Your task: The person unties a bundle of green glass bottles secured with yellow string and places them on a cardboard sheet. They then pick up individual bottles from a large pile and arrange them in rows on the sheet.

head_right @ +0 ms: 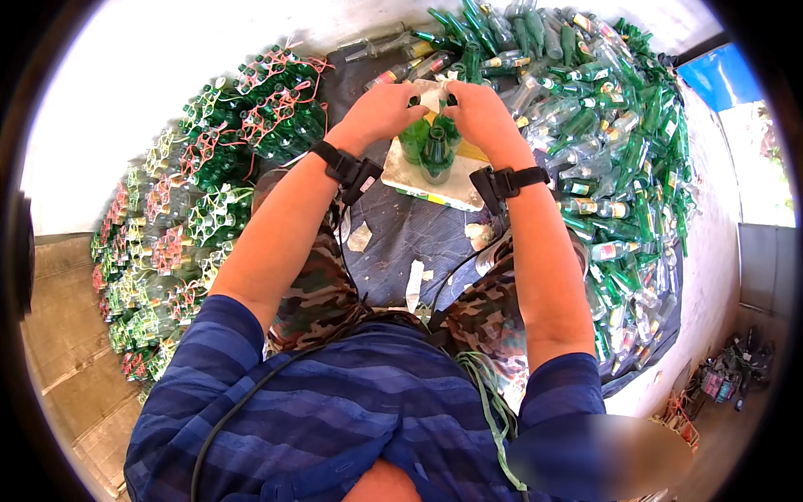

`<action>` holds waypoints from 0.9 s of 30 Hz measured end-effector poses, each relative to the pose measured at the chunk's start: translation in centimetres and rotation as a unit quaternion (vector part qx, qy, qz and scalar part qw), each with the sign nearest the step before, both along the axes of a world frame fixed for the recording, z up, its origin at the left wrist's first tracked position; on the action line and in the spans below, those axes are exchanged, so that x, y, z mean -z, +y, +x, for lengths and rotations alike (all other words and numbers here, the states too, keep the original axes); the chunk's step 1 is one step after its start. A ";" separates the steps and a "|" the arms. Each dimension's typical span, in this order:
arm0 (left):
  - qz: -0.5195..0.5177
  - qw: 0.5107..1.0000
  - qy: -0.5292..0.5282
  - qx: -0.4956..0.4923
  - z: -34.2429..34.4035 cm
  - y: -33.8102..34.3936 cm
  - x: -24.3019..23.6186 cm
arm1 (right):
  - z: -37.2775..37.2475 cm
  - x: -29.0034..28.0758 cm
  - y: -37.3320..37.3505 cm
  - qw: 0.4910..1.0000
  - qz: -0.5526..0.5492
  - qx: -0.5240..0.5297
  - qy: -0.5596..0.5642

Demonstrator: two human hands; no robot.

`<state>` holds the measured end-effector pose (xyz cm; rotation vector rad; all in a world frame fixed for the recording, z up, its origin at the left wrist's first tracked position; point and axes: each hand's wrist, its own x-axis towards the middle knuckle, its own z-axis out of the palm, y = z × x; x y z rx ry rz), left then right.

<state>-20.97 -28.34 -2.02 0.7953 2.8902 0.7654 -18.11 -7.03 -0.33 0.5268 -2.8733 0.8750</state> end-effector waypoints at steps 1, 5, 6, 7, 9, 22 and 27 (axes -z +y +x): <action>0.003 1.000 -0.002 0.000 0.0 0.1 0.0 | 0.0 0.0 0.1 1.000 0.000 0.001 0.002; 0.033 0.998 -0.049 -0.029 0.4 0.3 -0.7 | 0.0 -0.2 0.0 1.000 0.015 0.015 -0.022; 0.033 0.996 -0.068 -0.037 0.5 0.4 -1.0 | 0.1 -0.3 0.0 0.999 0.024 0.019 -0.019; 0.033 0.994 -0.087 -0.048 0.5 0.3 -1.2 | 0.2 -0.5 -0.1 0.999 0.033 0.020 -0.016; 0.016 0.997 -0.067 -0.033 0.3 0.0 -0.6 | 0.3 -1.1 -0.2 0.999 0.006 0.027 -0.045; -0.011 0.998 -0.065 -0.021 0.2 -1.0 -1.3 | -4.0 -0.2 1.1 0.996 -0.022 0.080 0.045; -0.046 0.994 -0.088 -0.039 0.0 -1.5 -1.1 | -4.0 -1.4 -0.4 0.994 -0.032 0.089 -0.054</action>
